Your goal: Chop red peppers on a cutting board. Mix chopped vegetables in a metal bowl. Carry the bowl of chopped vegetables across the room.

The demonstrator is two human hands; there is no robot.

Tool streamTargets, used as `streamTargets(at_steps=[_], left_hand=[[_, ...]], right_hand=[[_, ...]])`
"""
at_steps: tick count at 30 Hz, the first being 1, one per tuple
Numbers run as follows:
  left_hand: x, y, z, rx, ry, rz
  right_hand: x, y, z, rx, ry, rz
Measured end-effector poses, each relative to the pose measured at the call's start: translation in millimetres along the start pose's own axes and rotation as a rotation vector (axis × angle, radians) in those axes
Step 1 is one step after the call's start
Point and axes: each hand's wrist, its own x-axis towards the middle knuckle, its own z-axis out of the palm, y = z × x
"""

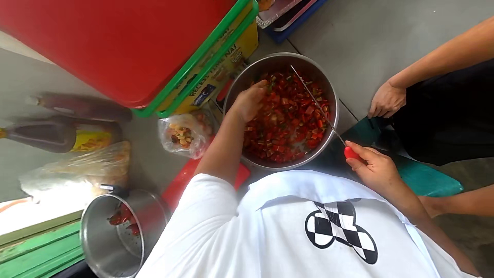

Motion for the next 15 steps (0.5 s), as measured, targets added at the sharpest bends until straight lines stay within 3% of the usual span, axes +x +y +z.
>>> streamTargets(at_steps=[4, 7, 11, 15], left_hand=[[3.4, -8.4, -15.3, 0.513, 0.255, -0.050], [-2.3, -38.5, 28.4, 0.873, 0.242, -0.034], [-26.0, -83.3, 116.6, 1.169, -0.007, 0.157], [-41.7, -90.7, 114.9, 1.142, -0.383, 0.345]], right_hand=[[-6.1, 1.2, -4.0, -0.015, 0.030, 0.004], [-6.5, 3.9, -1.9, -0.009, 0.037, -0.002], [-1.8, -3.0, 1.6, -0.010, -0.007, 0.015], [-3.8, -5.5, -2.4, -0.037, -0.003, -0.009]])
